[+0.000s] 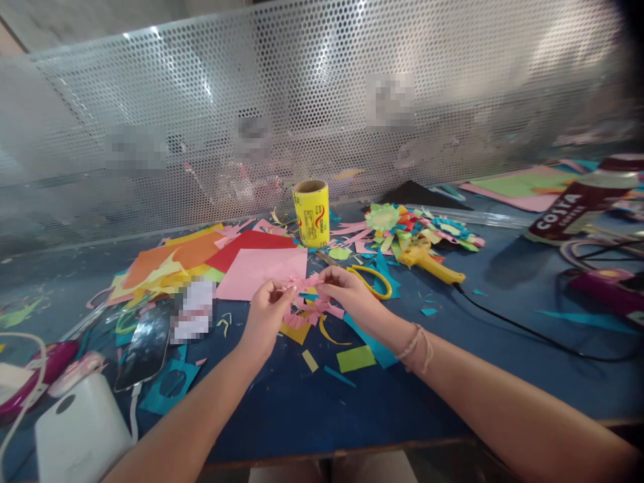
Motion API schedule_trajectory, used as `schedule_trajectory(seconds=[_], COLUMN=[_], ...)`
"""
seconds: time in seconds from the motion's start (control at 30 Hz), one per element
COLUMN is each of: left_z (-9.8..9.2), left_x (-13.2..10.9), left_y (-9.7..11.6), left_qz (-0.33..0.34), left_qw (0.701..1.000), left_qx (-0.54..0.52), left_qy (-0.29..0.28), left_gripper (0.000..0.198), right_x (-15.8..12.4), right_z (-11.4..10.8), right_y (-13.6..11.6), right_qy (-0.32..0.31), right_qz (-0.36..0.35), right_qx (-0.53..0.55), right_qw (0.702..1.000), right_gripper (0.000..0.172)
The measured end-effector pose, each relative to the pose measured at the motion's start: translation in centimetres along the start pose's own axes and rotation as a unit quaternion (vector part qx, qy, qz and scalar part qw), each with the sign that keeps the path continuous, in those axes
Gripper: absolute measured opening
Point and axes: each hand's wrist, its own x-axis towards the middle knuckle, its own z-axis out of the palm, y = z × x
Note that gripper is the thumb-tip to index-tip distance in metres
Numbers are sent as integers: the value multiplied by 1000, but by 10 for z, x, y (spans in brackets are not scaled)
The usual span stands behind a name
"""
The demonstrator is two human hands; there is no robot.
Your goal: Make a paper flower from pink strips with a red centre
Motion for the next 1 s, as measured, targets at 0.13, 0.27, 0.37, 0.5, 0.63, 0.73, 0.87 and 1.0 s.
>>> schedule_trajectory(seconds=[0.13,0.27,0.37,0.5,0.63,0.73,0.87,1.0], left_z=[1,1,-1,-3,-2,0,0,-1], left_x=[-1,-2,-1,0,0,-1,-1,-1], left_y=[2,3,0,-3,0,3,4,3], left_qz=[4,5,10,6,-17,-39,-44,-41], left_qw=[1000,1000,1000,1000,998,996,995,995], left_qx=[6,11,4,-11,-49,-73,-78,-76], left_qy=[5,-4,-10,-24,-25,-25,-37,-55], left_gripper=[21,20,18,16,18,20,19,18], right_x=[-1,-1,-2,-2,-1,-1,-2,-3], right_z=[1,1,2,1,0,-1,-2,-3], right_y=[-2,-5,-6,-5,-3,-2,-3,-3], right_qy=[-7,3,10,8,8,1,-11,-21], right_qz=[18,20,24,37,57,75,92,93], right_qx=[32,38,41,43,48,75,112,111], right_qw=[999,999,999,998,997,994,989,989], right_gripper=[13,12,11,9,10,11,13,14])
